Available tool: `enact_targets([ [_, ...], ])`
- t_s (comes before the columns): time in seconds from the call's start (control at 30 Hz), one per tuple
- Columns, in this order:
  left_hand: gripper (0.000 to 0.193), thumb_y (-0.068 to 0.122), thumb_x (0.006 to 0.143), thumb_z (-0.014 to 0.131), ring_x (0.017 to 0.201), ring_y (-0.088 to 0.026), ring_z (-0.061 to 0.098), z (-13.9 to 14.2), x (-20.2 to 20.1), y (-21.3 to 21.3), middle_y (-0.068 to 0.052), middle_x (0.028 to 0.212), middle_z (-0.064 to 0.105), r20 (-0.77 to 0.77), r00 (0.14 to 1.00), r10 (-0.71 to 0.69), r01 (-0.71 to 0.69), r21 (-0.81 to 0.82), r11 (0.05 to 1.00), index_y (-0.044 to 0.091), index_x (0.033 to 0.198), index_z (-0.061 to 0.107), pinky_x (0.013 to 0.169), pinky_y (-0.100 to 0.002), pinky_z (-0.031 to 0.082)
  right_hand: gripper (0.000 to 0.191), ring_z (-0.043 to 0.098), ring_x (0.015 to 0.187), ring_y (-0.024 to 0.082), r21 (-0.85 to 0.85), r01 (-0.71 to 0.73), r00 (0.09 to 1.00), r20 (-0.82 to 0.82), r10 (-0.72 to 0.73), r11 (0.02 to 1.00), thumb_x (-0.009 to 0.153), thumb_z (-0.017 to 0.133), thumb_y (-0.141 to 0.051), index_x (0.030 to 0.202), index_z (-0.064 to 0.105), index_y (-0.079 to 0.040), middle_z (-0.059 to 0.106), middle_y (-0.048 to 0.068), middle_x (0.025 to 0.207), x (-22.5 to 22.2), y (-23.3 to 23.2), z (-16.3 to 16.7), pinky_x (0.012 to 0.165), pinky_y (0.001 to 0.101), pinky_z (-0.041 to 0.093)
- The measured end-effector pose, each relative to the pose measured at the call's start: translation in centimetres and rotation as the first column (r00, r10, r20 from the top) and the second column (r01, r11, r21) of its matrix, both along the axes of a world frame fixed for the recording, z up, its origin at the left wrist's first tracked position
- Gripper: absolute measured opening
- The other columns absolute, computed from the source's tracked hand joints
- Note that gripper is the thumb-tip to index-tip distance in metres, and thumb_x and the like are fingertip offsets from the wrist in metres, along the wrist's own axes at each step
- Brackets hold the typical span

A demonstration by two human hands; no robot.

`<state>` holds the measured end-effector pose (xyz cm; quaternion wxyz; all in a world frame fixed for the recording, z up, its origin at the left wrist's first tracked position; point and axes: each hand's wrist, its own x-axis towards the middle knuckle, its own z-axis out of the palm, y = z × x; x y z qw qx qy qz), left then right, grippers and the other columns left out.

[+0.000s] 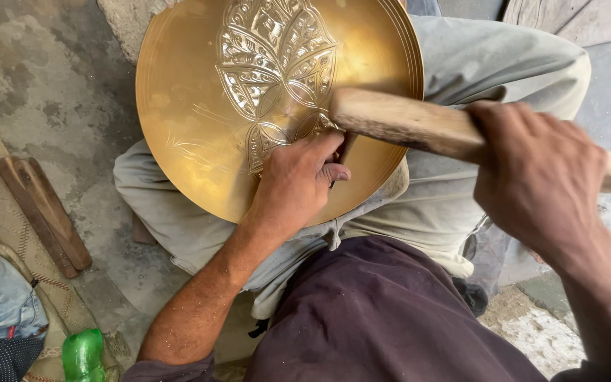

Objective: The person sits on the floor with a brass plate on their lap and hammers a punch against the plate's surface with a wooden mallet to emboss a decorative floral pattern. Midway they set the plate aside and work a small tool against a stone block before resuming hammering the pattern.

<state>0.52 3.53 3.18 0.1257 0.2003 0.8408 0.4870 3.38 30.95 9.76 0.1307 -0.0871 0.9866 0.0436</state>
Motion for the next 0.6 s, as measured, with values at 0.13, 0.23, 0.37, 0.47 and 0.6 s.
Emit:
enact_targets([
  [0.13,0.029,0.012,0.087,0.08,0.078,-0.027,0.072,0.2,-0.3,-0.1,-0.01,0.087,0.07,0.041,0.999,-0.022,0.023,-0.038,0.999,0.004,0.106,0.06,0.065,-0.042,0.053,0.026,0.057,0.057,0.018,-0.356,0.273,0.955,-0.012,-0.297,0.894,0.098,0.065,-0.008,0.118,0.052,0.003,0.068,0.014,0.09,1.0,0.0,-0.7,0.047,0.0336,0.048],
  [0.23,0.023,0.01,0.09,0.076,0.079,-0.024,0.075,0.2,-0.6,-0.2,-0.008,0.088,0.071,0.071,0.995,-0.076,0.072,0.059,0.996,0.006,0.107,0.061,0.066,-0.039,0.056,0.02,0.06,0.061,0.017,-0.207,0.178,0.982,-0.018,-0.186,0.962,0.102,0.062,-0.006,0.121,0.058,-0.002,0.071,0.013,0.089,1.9,-0.2,-1.1,0.05,0.0324,0.049],
  [0.37,0.021,0.013,0.09,0.077,0.077,-0.025,0.075,0.0,-1.0,-0.4,-0.008,0.085,0.073,0.097,0.989,-0.11,0.114,-0.03,0.993,0.006,0.102,0.061,0.064,-0.041,0.054,0.022,0.063,0.061,0.019,-0.272,0.235,0.971,0.011,-0.241,0.933,0.099,0.061,-0.002,0.121,0.059,-0.001,0.072,0.015,0.092,3.2,-0.5,-1.4,0.047,0.0314,0.048],
  [0.47,0.02,0.012,0.09,0.077,0.079,-0.025,0.076,-0.1,-1.2,-0.5,-0.008,0.086,0.073,0.082,0.987,-0.139,0.14,-0.007,0.99,0.007,0.102,0.061,0.066,-0.041,0.055,0.034,0.067,0.065,0.024,-0.239,0.314,0.944,-0.024,-0.329,0.919,0.09,0.069,-0.004,0.123,0.062,0.001,0.073,0.018,0.087,4.1,-0.5,-1.5,0.058,0.0351,0.049],
  [0.6,0.027,0.014,0.087,0.079,0.081,-0.027,0.075,-0.5,-1.4,-0.6,-0.009,0.088,0.074,0.025,0.983,-0.183,0.183,0.003,0.983,0.007,0.108,0.064,0.067,-0.043,0.054,0.048,0.068,0.06,0.023,-0.148,0.387,0.921,0.116,-0.373,0.91,0.087,0.074,-0.004,0.131,0.059,0.005,0.073,0.017,0.079,5.0,-0.5,-1.6,0.062,0.0384,0.049],
])
